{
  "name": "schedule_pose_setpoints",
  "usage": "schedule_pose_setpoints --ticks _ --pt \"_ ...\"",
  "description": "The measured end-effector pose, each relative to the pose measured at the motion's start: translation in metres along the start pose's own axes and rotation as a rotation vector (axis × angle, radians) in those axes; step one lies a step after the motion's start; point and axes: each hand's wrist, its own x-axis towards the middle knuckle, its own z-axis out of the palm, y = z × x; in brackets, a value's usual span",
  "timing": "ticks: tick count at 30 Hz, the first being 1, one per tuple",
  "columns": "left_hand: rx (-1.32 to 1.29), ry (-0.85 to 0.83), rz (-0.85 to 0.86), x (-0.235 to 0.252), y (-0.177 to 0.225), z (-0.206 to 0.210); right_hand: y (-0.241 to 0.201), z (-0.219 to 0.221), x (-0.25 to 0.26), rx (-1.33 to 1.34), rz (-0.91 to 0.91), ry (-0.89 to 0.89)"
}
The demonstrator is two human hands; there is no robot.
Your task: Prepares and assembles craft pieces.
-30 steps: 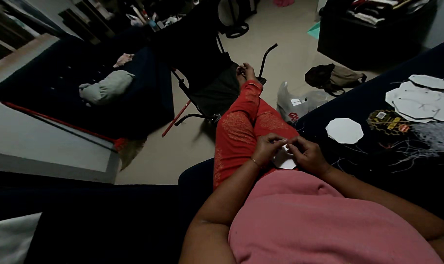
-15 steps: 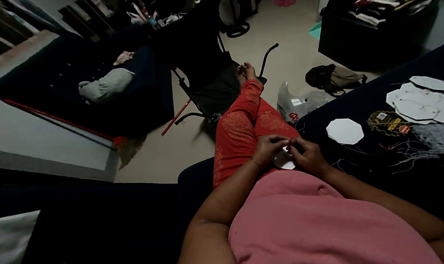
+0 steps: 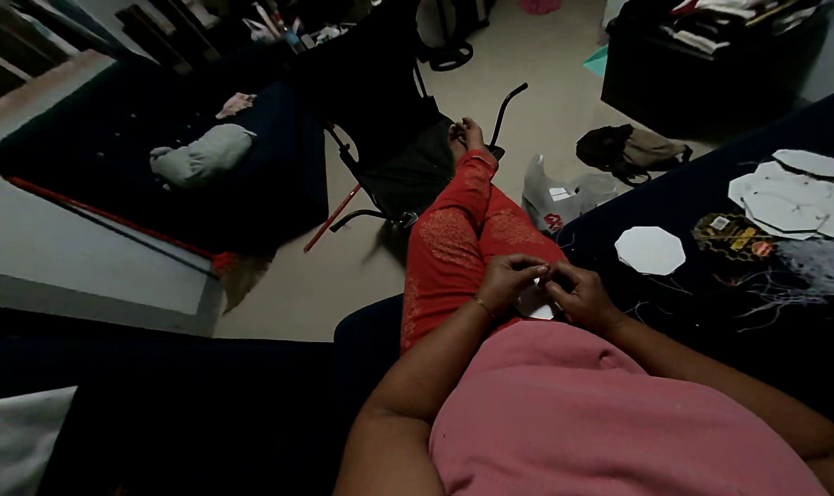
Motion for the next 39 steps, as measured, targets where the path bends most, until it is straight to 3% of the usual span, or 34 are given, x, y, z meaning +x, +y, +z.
schedule_pose_setpoints --ticks 13,25,35,39 --pt "0.117 -0.054 0.001 0.001 0.0 -0.001 0.003 -0.008 0.0 0.021 -0.052 0.046" --pt "0.39 -0.178 -0.016 0.001 0.01 -0.005 -0.001 -0.041 0.023 -0.339 -0.619 -0.1" --pt "0.46 -0.216 -0.005 0.0 0.015 -0.008 -0.004 -0.041 0.027 -0.467 -0.694 -0.151" --pt "0.436 -0.196 -0.026 0.0 0.015 -0.009 0.001 -0.037 0.029 -0.458 -0.642 -0.165"
